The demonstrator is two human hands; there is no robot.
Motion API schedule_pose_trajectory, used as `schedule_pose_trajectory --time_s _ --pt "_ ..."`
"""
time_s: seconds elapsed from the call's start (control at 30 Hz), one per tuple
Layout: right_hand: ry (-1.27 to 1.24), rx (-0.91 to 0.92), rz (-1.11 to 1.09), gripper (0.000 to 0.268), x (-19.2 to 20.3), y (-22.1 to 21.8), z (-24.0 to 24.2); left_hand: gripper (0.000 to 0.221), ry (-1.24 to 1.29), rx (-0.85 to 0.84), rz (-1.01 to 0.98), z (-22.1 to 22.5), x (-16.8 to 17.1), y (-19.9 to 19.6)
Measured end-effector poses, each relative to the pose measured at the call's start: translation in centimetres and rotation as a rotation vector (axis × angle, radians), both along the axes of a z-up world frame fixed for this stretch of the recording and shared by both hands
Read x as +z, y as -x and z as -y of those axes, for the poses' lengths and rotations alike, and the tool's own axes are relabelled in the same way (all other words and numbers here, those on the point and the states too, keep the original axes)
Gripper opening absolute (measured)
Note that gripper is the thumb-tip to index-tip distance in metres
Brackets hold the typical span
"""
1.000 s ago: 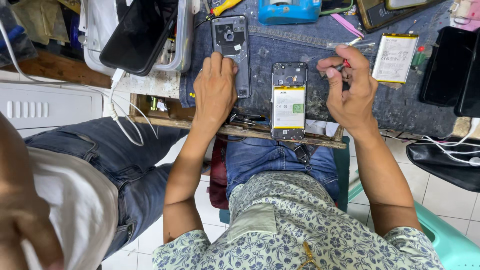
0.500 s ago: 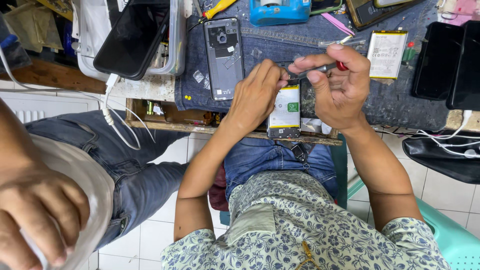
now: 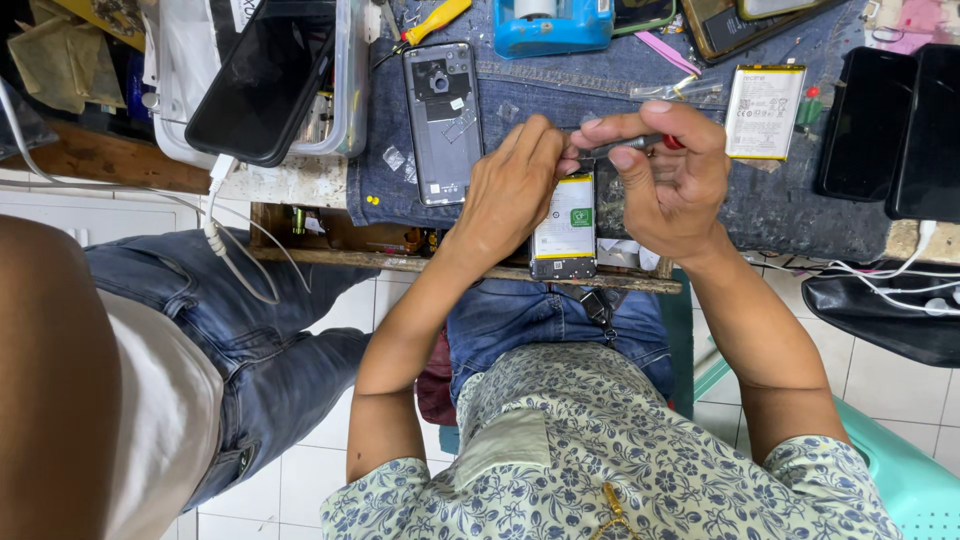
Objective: The person repairs a mobile phone by removing internal components, cleaning the chassis, and then aligning and pressing a new back cover onto the phone assembly.
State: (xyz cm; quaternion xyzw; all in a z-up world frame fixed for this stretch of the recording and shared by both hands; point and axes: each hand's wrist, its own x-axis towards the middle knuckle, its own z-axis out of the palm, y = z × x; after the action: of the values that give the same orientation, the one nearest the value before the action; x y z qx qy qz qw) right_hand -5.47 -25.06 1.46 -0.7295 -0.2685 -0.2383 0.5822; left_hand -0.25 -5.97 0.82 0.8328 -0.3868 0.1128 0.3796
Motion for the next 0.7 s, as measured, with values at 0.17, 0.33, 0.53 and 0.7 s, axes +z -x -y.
schedule_pose_trajectory --time_s 0.17,0.33,0.53,0.7 --pt "0.092 -0.066 0.044 0.040 0.1 -0.4 0.0 0.015 -0.015 0.012 0.052 0.4 -0.1 -0.2" --pt "-0.026 -0.123 -0.002 0.045 -0.3 -1.0 0.1 0.013 0.044 -0.001 0.056 0.9 -0.4 -1.0" --pt "-0.055 -0.072 0.018 0.044 0.0 -1.3 0.2 0.015 0.167 -0.047 -0.031 1.0 -0.5 -1.3" --pt "0.005 -0.133 -0.001 0.042 -0.7 -1.5 0.3 0.014 0.127 -0.061 -0.061 1.2 -1.1 -1.8"
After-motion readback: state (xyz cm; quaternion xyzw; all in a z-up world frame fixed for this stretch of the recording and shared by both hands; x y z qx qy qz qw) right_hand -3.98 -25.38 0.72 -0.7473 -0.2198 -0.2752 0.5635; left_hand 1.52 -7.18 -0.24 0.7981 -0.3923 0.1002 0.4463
